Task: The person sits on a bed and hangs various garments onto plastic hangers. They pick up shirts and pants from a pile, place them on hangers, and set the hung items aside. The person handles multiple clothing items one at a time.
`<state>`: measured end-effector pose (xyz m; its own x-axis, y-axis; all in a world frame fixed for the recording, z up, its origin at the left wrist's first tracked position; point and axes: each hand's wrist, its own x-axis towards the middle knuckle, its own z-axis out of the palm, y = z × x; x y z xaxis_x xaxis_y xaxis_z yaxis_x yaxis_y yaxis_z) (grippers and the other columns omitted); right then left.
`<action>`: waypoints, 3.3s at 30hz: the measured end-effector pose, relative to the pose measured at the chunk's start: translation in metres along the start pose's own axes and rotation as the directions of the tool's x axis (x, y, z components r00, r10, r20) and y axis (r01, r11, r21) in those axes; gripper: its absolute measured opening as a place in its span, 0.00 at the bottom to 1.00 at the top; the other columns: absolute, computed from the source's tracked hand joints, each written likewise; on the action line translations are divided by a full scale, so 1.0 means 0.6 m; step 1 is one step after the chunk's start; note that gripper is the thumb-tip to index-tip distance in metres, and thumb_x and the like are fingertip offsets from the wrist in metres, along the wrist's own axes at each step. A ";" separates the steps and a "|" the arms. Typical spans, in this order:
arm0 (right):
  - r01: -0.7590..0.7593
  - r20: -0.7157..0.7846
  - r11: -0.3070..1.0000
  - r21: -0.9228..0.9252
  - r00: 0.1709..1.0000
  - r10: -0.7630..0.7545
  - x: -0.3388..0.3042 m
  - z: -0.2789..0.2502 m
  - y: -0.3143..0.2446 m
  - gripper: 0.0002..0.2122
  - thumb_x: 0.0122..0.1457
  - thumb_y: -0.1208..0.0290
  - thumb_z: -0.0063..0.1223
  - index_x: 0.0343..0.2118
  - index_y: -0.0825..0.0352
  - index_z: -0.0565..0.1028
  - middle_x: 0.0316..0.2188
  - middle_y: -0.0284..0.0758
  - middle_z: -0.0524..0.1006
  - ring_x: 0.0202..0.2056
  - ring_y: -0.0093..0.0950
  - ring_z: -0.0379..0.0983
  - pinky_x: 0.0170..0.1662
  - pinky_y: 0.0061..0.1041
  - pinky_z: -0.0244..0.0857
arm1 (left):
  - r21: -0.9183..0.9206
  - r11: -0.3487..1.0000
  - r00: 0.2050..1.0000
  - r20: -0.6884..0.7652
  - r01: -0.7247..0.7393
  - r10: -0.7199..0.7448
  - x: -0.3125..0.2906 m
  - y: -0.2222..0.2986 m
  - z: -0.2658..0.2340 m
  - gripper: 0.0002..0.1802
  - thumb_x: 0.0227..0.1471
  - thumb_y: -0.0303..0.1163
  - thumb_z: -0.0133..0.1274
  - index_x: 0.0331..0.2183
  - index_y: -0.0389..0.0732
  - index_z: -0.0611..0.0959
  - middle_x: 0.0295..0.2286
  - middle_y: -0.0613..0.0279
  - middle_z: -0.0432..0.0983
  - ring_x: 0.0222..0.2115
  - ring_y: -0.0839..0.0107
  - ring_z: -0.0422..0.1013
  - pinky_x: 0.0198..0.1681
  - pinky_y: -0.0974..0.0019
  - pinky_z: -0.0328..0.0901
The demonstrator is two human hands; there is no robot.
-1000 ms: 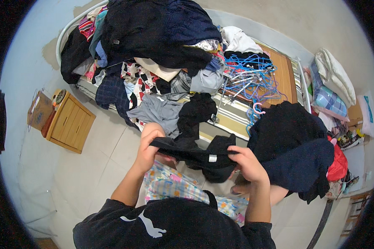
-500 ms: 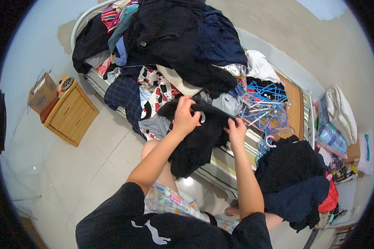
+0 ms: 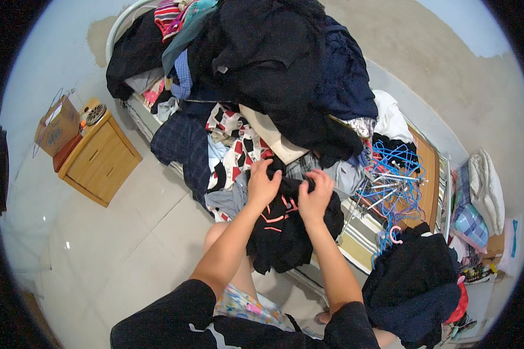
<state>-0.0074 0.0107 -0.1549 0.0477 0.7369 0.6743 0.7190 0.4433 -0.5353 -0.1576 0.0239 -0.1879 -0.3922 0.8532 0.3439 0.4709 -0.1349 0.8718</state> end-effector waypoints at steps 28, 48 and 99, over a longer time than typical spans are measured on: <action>-0.111 -0.271 0.823 0.557 0.913 0.307 -0.090 -0.119 -0.028 0.05 0.55 0.75 0.43 0.33 0.70 0.68 0.29 0.30 0.68 0.33 0.20 0.62 0.39 0.19 0.59 | -0.290 0.841 0.787 -0.572 -0.456 0.230 -0.012 0.052 -0.056 0.40 0.55 0.40 0.53 0.63 0.32 0.57 0.58 0.44 0.56 0.58 0.51 0.58 0.59 0.54 0.57; 0.485 -0.264 0.861 0.154 0.860 -0.437 0.382 0.087 -0.318 0.23 0.51 0.76 0.60 0.53 0.59 0.72 0.53 0.47 0.69 0.54 0.44 0.66 0.57 0.38 0.61 | -0.467 0.881 0.959 -0.274 -0.074 -0.065 0.028 -0.001 0.002 0.19 0.47 0.19 0.52 0.45 0.33 0.77 0.39 0.55 0.74 0.39 0.64 0.75 0.43 0.66 0.69; -0.886 0.627 0.358 0.296 0.463 0.626 -0.269 -0.210 -0.028 0.23 0.57 0.59 0.62 0.51 0.66 0.72 0.42 0.34 0.77 0.41 0.24 0.73 0.42 0.24 0.68 | 0.338 0.796 0.860 0.287 -0.503 0.421 -0.179 0.136 -0.206 0.24 0.45 0.27 0.62 0.47 0.38 0.79 0.46 0.50 0.73 0.50 0.49 0.67 0.54 0.55 0.62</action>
<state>0.0601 -0.1799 -0.1905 0.0373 0.9389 -0.3421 0.0094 -0.3427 -0.9394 -0.1748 -0.1409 -0.1108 0.0880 0.8219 0.5628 0.8389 -0.3658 0.4031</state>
